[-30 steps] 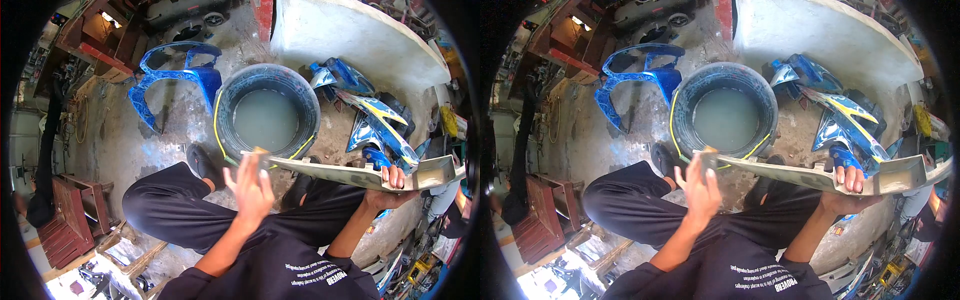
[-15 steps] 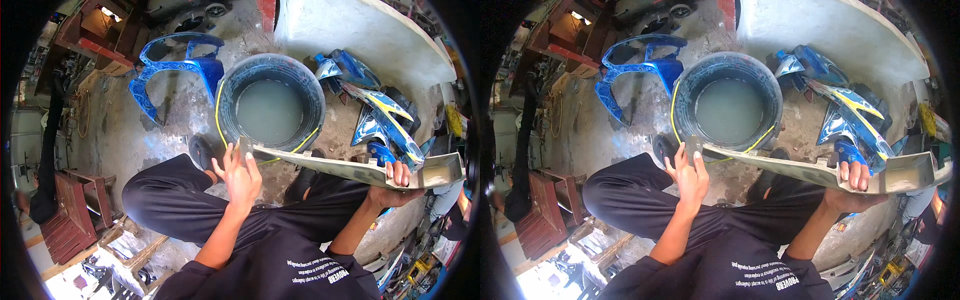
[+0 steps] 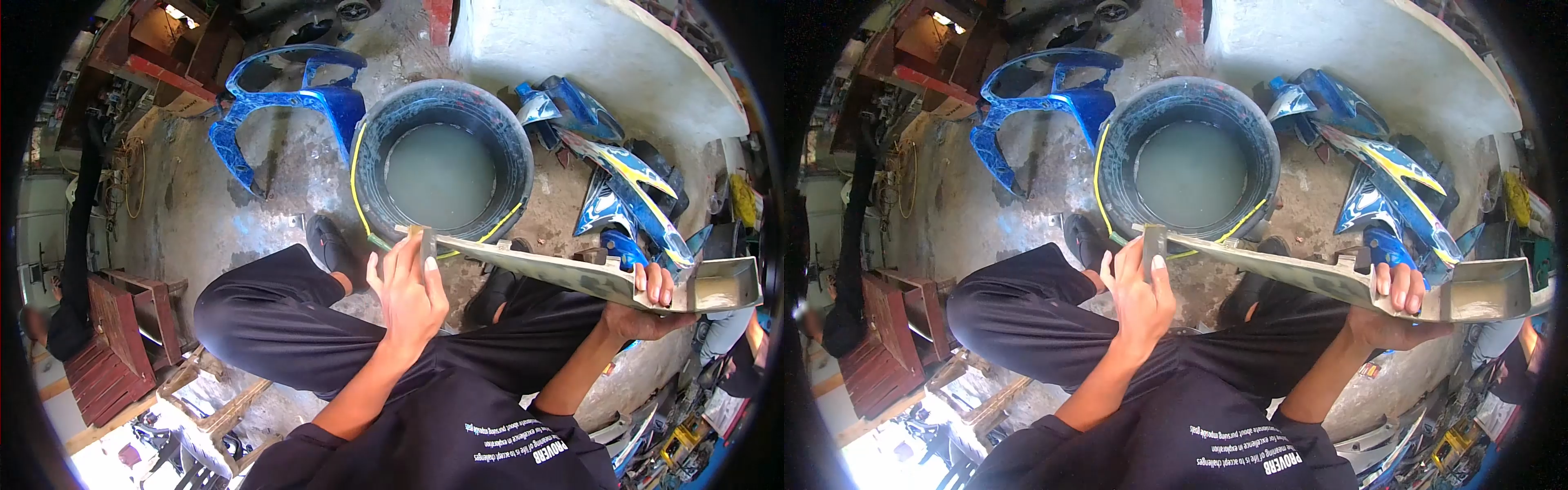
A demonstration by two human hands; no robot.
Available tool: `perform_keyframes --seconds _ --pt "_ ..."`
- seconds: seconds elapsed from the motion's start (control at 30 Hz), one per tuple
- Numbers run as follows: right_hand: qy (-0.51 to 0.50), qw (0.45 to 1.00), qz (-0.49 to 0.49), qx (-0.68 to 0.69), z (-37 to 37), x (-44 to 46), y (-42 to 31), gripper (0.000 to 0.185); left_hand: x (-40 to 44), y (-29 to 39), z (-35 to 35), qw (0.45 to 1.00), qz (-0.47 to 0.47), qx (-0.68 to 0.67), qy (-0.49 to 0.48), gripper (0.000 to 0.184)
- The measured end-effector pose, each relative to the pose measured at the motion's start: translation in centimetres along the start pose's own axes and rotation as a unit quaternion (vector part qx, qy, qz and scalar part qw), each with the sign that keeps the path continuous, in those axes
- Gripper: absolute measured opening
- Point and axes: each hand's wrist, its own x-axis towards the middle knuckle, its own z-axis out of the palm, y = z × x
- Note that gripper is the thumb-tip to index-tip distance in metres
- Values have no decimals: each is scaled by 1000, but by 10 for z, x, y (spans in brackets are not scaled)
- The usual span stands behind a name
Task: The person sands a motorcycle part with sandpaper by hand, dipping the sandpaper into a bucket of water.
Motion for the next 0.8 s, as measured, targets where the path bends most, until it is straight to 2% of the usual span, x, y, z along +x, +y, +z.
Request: perform_keyframes --seconds 0.07,0.13,0.2,0.27,0.33,0.4,0.47,0.6,0.67,0.8 --pt "-14 1000 10 -21 -3 -2 -3 65 4 -11 2 998 -24 49 20 34" --pt "9 999 -28 -17 -5 -4 -1 67 12 -22 1 993 -66 93 0 30" --pt "-5 999 -30 -13 -5 -3 1 66 11 -22 4 995 -58 78 5 34" --pt "-1 999 -31 -13 -5 -4 1 66 4 -5 6 1000 2 -2 16 35" --pt "-2 999 -33 -14 -6 -4 -1 66 5 0 3 999 14 -36 5 36" --pt "-2 999 -37 -17 -8 -4 -2 66 10 -11 3 997 -31 71 -6 37" --pt "0 999 -29 -18 -5 -5 2 66 16 -17 2 993 -62 99 -23 38" --pt "-15 1000 -24 -9 0 -1 5 67 5 24 6 997 10 -79 5 40" --pt "-23 999 -18 -16 -3 -1 3 68 7 26 2 997 30 -68 -19 40" --pt "0 999 -34 -22 -2 -2 5 66 7 -14 5 995 -43 90 -28 38"
